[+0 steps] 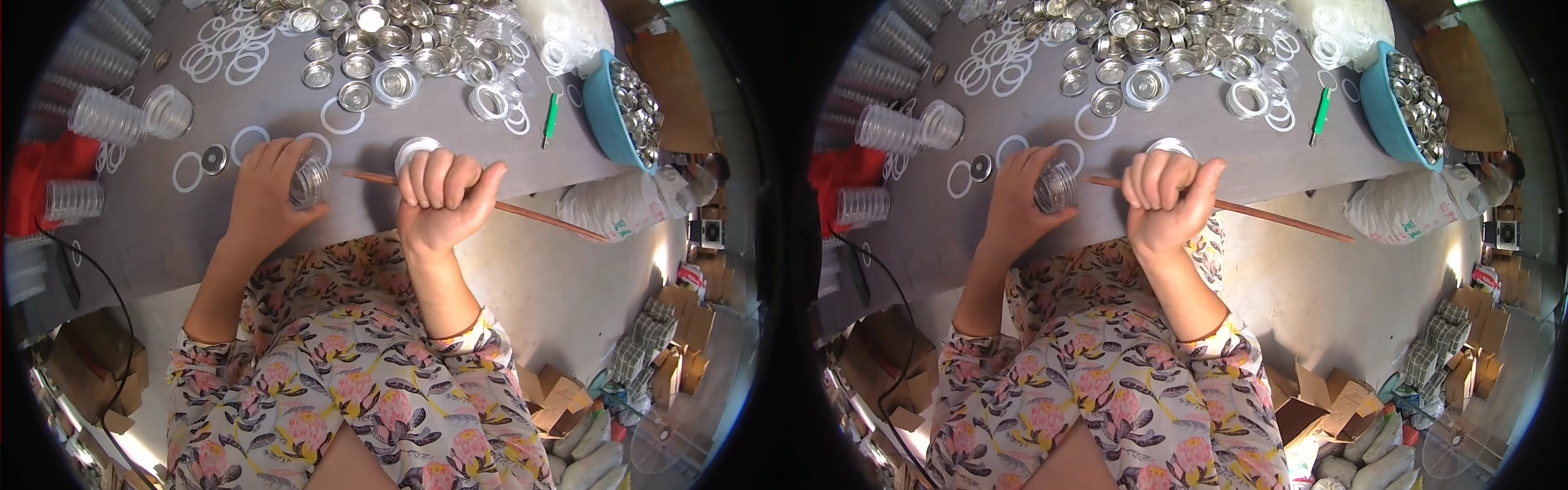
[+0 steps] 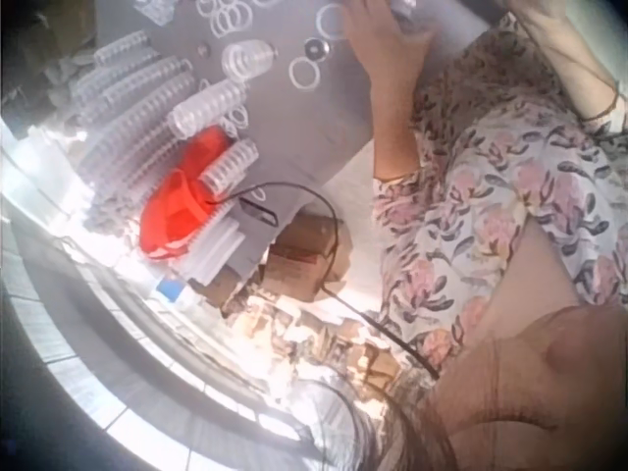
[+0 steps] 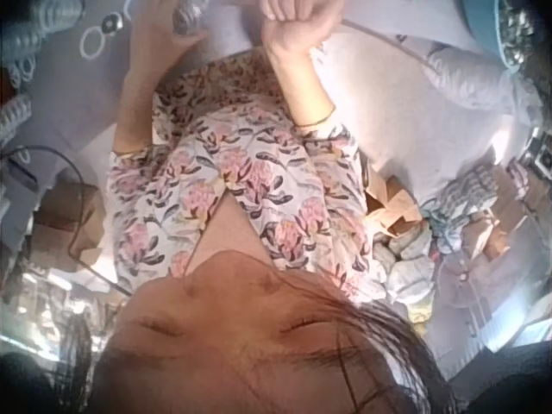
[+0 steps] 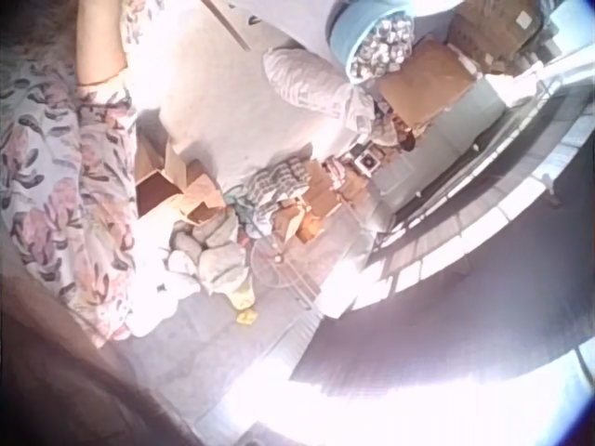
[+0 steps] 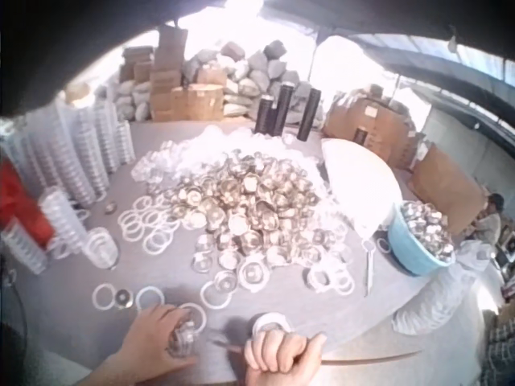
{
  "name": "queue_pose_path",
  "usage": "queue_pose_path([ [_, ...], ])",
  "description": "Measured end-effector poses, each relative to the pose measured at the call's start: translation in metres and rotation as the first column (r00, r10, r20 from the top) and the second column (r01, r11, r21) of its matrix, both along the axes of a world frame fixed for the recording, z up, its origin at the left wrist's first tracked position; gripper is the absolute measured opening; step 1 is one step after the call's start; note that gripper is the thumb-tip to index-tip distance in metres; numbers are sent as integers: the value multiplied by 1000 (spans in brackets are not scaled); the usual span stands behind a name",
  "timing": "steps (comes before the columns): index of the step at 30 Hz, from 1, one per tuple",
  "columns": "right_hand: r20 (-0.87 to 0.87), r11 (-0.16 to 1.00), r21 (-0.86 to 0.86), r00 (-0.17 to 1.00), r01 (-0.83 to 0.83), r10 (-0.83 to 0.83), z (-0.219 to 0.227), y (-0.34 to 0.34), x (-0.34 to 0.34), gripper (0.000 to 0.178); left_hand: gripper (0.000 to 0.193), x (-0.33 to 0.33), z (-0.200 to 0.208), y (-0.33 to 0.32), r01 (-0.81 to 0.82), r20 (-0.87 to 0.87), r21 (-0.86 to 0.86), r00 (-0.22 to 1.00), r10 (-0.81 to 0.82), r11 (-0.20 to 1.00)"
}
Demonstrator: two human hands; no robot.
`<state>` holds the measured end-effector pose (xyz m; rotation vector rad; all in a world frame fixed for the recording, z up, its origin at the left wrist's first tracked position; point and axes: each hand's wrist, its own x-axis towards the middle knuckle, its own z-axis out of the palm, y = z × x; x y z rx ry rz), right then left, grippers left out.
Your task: The person sits on the floor and assembles small circular components by inserting metal mesh discs into clear plastic rings using a thin wooden stick. They pick up a plastic ring, place a metal disc inside, and use the stick to press the disc down into the ring. The person repeats this process for multiple units, stacking the finished assemblies on the floor.
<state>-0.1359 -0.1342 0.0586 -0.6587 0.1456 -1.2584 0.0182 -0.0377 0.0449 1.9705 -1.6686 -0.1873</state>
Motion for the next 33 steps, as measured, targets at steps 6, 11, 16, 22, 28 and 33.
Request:
queue_pose_path([
  [6, -113, 948, -288, 988, -132, 103, 6, 22, 28, 60, 70, -2, 3, -14, 53, 55, -129, 997, -46, 990],
  [11, -342, 879, -466, 936, -96, -79, -12, 13, 39, 60, 78, 2, -7, -22, 47, -104, -104, 993, -58, 993],
  [16, -359, 891, -434, 933, -136, -33, -25, 10, 46, 57, 79, 2, -8, -31, 90, -102, -108, 990, -101, 990],
  [22, -405, 847, -523, 903, -99, -145, -23, 7, 44, 55, 76, -2, -13, -32, 76, 10, -82, 997, -75, 994],
  [28, -113, 948, -313, 989, 51, -90, 27, 0, 10, 60, 70, -4, -4, -1, -145, -506, -245, 863, 1, 959],
  [33, -216, 980, -192, 976, -42, 0, -3, 3, 7, 60, 57, -27, -56, 27, -187, -760, -389, 618, -200, 902],
])
